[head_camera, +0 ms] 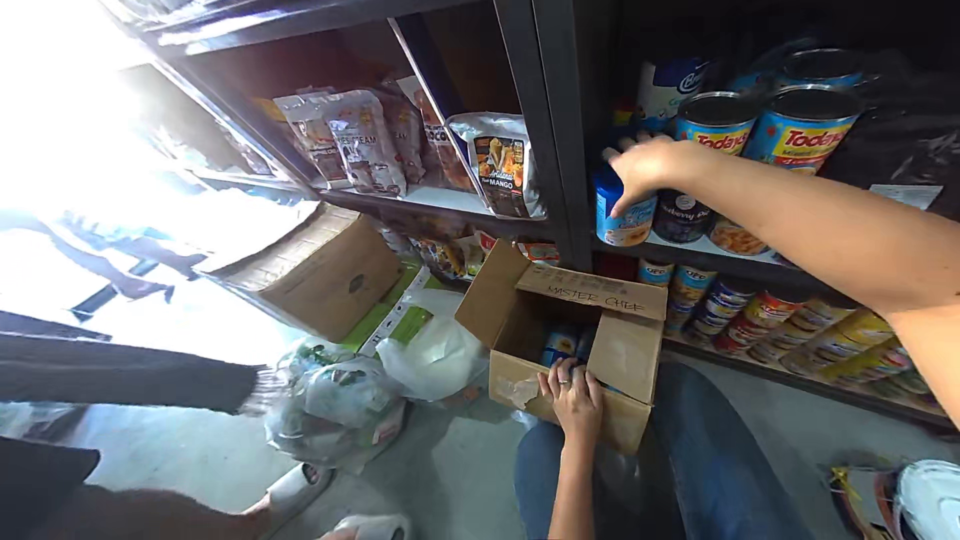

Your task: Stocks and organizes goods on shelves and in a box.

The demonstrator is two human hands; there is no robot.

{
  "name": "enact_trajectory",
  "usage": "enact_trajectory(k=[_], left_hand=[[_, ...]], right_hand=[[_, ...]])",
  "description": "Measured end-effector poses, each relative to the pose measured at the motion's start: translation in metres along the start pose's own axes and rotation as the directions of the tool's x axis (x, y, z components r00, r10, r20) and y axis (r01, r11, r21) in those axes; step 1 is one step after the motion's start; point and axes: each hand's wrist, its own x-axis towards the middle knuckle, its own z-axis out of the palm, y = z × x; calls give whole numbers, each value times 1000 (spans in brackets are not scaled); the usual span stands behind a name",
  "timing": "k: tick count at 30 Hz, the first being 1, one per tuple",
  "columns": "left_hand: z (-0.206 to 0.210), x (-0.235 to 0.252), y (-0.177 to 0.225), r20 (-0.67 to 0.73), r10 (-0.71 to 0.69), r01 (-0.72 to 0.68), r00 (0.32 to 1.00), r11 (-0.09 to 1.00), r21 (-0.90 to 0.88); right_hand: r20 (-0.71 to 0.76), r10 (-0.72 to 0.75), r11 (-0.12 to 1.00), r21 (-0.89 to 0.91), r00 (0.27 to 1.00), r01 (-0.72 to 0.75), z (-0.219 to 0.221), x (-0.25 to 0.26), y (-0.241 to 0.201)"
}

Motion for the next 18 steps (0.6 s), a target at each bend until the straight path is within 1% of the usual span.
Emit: enact_trajectory(k=[3,5,7,13,15,18], left_hand=[[0,1,0,-20,6,-6,1000,1000,-3],[-1,1,0,-17,6,-6,1000,1000,-2],[-2,2,0,-5,2,-2,1000,1000,-3],[-4,1,2,15,-5,5,1000,1000,-7],[-4,1,1,24,-11,11,1000,1000,-1],[-3,2,2,9,-9,9,1000,1000,3]], right_hand=[[115,-114,992,-37,987,119,3,13,2],[102,-159,986,-32,982,163,8,17,6],[48,-178,984,-7,983,178,12,19,9],[-10,-143,990,-20,990,143,18,14,9],[-62,-127,992,-28,990,125,23,13,6],[-165,-64,998,-26,984,60,35,14,-2]])
